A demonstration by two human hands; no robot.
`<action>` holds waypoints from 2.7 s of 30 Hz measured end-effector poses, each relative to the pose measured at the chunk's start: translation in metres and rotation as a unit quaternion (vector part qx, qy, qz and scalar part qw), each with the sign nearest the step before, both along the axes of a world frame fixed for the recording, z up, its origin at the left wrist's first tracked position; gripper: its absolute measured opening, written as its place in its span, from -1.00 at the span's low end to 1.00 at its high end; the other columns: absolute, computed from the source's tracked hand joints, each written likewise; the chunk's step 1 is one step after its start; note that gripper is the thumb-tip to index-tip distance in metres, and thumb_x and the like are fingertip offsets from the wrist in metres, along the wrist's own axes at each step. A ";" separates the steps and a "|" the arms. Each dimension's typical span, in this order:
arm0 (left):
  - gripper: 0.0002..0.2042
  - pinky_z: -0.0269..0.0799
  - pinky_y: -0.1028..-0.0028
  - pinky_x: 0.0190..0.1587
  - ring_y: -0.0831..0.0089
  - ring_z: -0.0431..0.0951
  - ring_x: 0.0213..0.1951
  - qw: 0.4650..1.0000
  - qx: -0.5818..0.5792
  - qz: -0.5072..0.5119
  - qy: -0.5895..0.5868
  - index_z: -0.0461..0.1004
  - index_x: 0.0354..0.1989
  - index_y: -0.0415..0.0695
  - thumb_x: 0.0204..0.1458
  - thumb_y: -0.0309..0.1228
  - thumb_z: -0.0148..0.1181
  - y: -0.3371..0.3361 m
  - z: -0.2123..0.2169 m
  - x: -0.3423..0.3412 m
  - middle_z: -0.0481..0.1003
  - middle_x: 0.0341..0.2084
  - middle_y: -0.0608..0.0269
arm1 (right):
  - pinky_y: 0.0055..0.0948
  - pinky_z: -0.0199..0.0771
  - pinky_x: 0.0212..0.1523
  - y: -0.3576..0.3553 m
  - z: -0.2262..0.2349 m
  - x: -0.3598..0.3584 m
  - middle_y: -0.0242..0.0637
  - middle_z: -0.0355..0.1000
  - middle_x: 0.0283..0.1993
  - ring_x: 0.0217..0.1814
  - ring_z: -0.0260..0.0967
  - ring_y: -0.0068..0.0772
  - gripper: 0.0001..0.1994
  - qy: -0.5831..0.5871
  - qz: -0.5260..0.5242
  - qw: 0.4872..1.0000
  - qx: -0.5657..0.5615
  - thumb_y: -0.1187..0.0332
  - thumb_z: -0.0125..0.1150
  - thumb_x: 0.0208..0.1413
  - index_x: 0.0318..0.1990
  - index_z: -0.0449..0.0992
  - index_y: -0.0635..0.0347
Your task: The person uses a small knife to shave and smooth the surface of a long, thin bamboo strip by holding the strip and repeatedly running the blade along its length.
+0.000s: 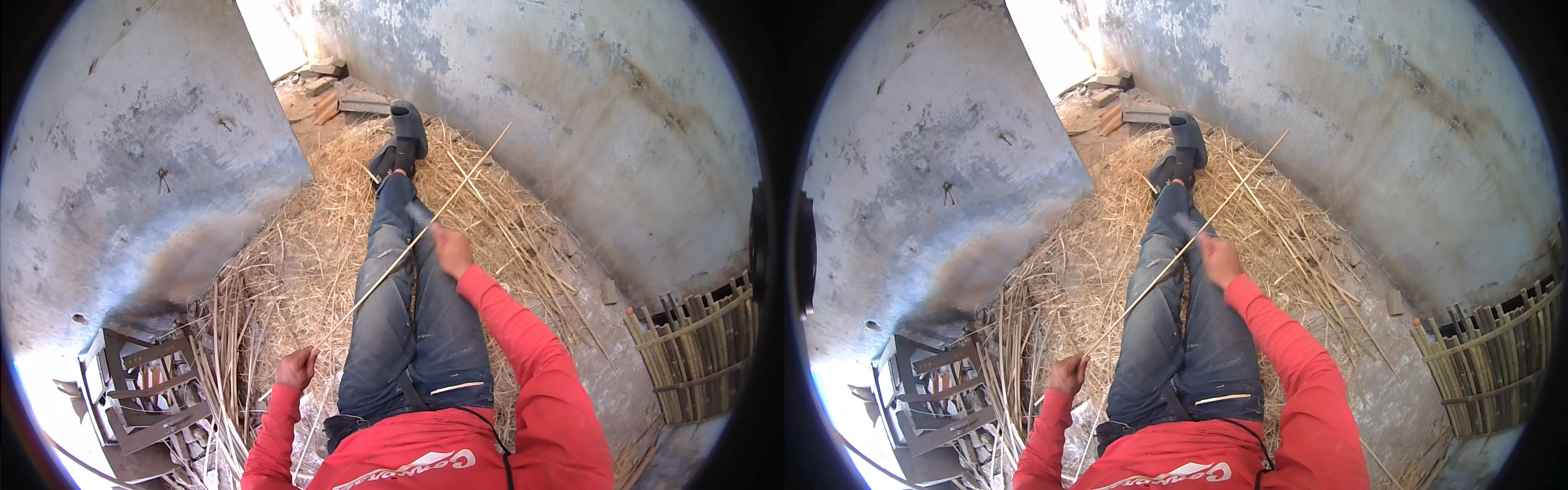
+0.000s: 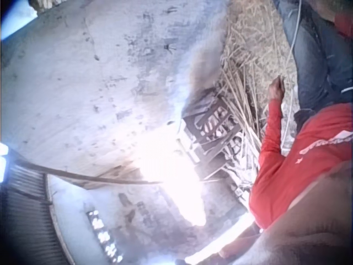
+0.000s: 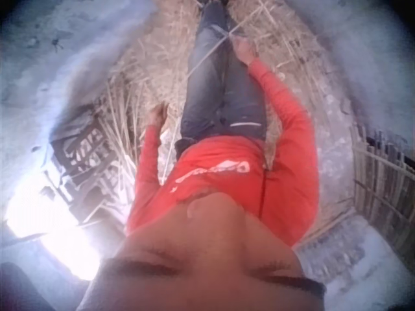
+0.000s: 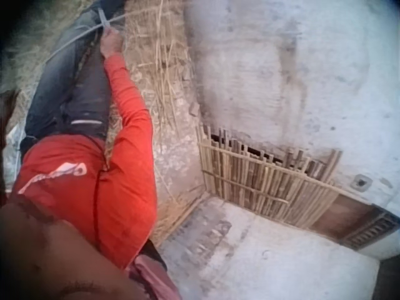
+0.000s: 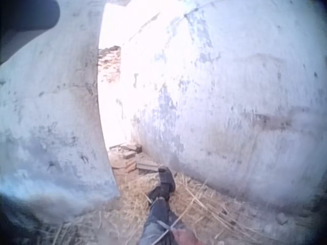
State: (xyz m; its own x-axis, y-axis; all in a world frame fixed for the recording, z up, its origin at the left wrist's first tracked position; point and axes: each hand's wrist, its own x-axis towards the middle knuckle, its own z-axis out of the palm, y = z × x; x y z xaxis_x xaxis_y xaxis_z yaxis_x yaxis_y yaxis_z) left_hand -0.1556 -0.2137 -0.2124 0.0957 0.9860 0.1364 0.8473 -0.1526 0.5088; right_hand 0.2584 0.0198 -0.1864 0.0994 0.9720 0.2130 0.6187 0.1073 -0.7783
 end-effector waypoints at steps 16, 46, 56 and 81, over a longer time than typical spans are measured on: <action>-0.81 0.47 0.15 -0.45 -0.08 0.57 -0.49 1.000 0.003 0.006 -0.009 0.61 -0.33 -0.14 0.21 -0.29 0.27 0.006 -0.003 0.011 0.54 -0.55 -0.04 | 0.00 0.29 -0.46 0.027 -0.005 0.054 0.12 0.36 -0.63 -0.58 0.34 0.20 -0.43 0.001 -0.089 0.996 -0.026 -0.01 -0.01 0.39 -0.48 0.54 0.33; -0.86 0.50 0.18 -0.43 -0.04 0.60 -0.49 1.000 -0.021 0.012 0.014 0.64 -0.28 -0.13 0.19 -0.32 0.29 -0.005 0.008 -0.017 0.57 -0.52 -0.06 | -0.05 0.29 -0.40 0.011 -0.010 0.059 0.01 0.34 -0.65 -0.58 0.32 -0.10 -0.32 -0.030 0.053 0.997 -0.037 -0.12 -0.11 0.42 -0.52 0.52 0.37; -0.81 0.42 0.16 -0.48 -0.06 0.54 -0.52 1.000 -0.006 -0.016 0.021 0.59 -0.35 -0.17 0.19 -0.30 0.30 0.004 0.006 -0.015 0.50 -0.57 -0.04 | -0.10 0.31 -0.43 0.005 -0.024 0.059 -0.10 0.39 -0.64 -0.60 0.32 -0.24 -0.35 0.070 0.024 0.993 -0.093 -0.12 -0.06 0.41 -0.50 0.50 0.34; -0.86 0.42 0.18 -0.46 -0.05 0.55 -0.52 0.999 0.020 -0.022 -0.013 0.62 -0.30 -0.19 0.18 -0.37 0.29 0.030 0.021 0.021 0.51 -0.58 -0.08 | 0.08 0.38 -0.40 0.022 0.009 0.030 0.21 0.43 -0.53 -0.45 0.47 0.27 -0.38 0.033 -0.068 0.997 -0.032 -0.06 -0.04 0.39 -0.48 0.57 0.35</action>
State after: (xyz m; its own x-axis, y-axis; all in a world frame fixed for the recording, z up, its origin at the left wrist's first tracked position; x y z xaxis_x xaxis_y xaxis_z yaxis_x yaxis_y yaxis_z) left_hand -0.1351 -0.1839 -0.1917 0.1347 0.9747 0.1785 0.8262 -0.2099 0.5228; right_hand 0.2885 0.0422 -0.1778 0.2420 0.9601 0.1400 0.5716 -0.0245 -0.8201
